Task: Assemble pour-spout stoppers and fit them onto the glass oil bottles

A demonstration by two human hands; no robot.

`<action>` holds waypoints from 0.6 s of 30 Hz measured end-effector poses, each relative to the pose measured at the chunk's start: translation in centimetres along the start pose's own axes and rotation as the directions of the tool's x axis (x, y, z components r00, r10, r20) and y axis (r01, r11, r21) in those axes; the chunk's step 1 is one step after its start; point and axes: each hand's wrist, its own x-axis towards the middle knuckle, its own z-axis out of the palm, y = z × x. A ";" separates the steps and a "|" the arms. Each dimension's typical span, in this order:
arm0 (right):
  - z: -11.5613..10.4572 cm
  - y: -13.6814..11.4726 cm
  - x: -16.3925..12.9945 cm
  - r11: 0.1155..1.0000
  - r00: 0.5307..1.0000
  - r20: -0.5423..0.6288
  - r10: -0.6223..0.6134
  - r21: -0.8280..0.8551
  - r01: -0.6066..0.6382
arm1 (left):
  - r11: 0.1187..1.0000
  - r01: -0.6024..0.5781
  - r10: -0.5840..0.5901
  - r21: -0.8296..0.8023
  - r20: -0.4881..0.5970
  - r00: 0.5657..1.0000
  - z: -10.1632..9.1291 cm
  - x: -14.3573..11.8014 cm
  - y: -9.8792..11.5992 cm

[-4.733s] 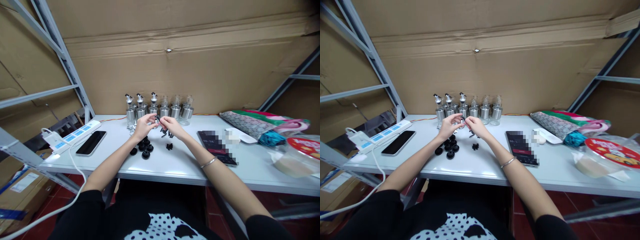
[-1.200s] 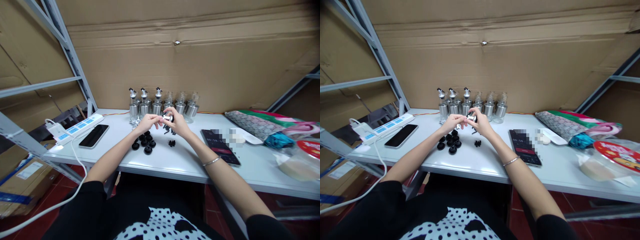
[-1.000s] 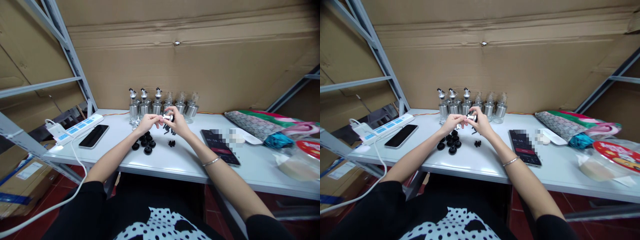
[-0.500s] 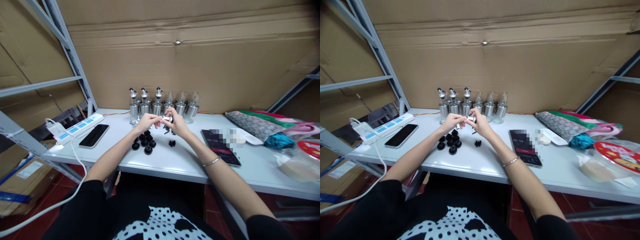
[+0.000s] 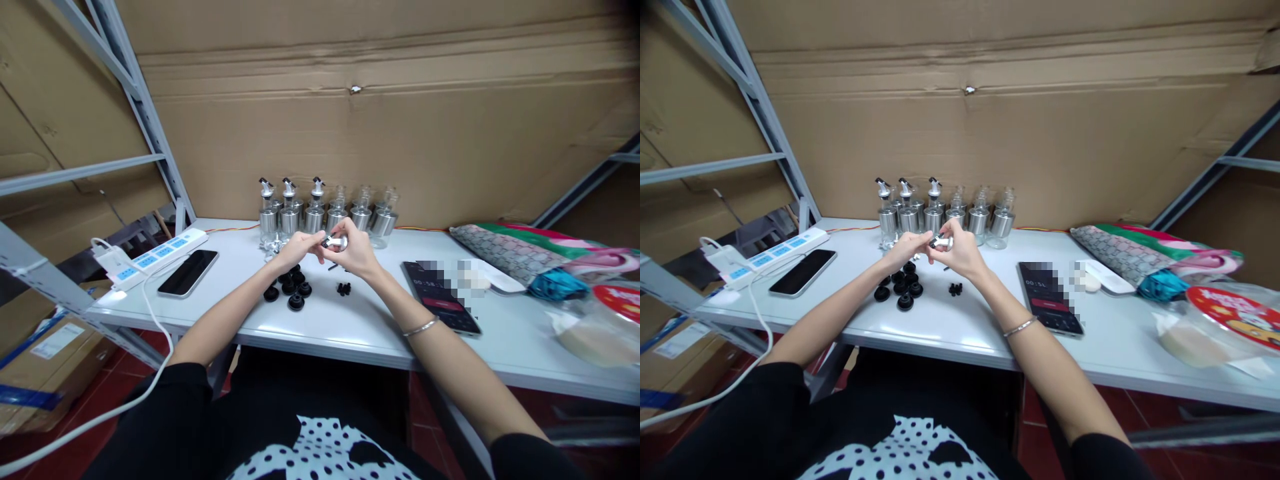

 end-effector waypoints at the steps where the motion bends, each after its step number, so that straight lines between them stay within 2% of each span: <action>1: 0.0 -0.1 -0.1 1.000 1.000 -0.014 -0.005 -0.012 0.005 | 1.000 0.012 -0.011 -0.017 0.012 1.000 0.1 0.0 0.0; 6: -0.1 -0.5 -0.1 0.998 0.999 -0.035 -0.040 -0.039 0.038 | 0.999 0.035 -0.034 -0.016 0.052 0.998 0.6 -0.2 0.5; 10: -0.2 0.2 0.1 0.992 0.994 0.032 -0.108 -0.060 0.110 | 1.000 0.031 -0.031 0.007 0.022 0.999 0.5 -0.3 0.8; 13: 0.1 0.7 0.3 0.988 0.993 0.039 -0.114 -0.103 0.117 | 1.000 0.009 -0.009 0.025 -0.002 1.000 0.6 -0.2 0.8; 16: 0.1 0.3 0.3 0.953 0.968 -0.080 -0.239 -0.207 0.219 | 1.000 -0.026 0.026 0.009 -0.012 1.000 0.6 -0.1 0.5; 18: -0.5 -0.7 -0.1 0.910 0.898 -0.242 -0.368 -0.293 0.294 | 0.999 -0.049 0.048 -0.019 -0.041 0.998 0.5 0.1 0.3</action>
